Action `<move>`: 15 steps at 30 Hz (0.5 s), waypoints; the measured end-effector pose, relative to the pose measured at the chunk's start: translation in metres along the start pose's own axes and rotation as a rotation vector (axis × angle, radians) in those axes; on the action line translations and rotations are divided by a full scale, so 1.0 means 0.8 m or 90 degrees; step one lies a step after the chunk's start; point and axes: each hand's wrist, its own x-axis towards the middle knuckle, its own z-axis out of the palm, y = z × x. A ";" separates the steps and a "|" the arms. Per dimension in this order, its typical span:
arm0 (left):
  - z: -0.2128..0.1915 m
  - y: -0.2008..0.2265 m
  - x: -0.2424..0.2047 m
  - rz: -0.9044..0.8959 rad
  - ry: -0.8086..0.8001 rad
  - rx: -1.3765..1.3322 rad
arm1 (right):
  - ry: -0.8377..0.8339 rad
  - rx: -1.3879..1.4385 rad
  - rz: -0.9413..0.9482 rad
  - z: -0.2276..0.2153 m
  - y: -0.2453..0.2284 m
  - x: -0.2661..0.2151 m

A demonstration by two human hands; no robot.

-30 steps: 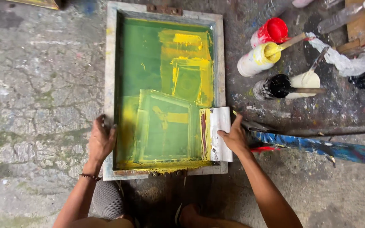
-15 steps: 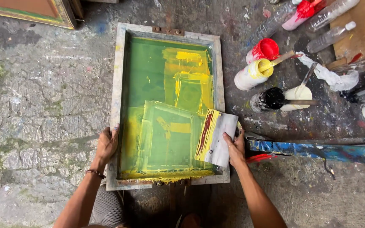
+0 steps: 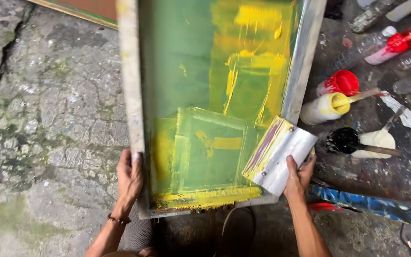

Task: The person pours yellow paint onto a green screen and then cleans a metal squeegee using a cloth and water. They wipe the squeegee repeatedly to remove paint residue and then handle a patterned cloth.

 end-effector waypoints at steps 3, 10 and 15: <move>-0.046 -0.050 -0.020 0.073 0.100 0.037 | -0.127 0.134 0.023 0.011 -0.006 0.039; -0.113 0.008 -0.103 0.115 0.229 -0.041 | -0.377 0.183 -0.157 0.190 -0.060 0.090; -0.148 0.012 -0.143 0.013 0.348 -0.057 | -0.582 0.249 0.107 0.316 -0.003 0.095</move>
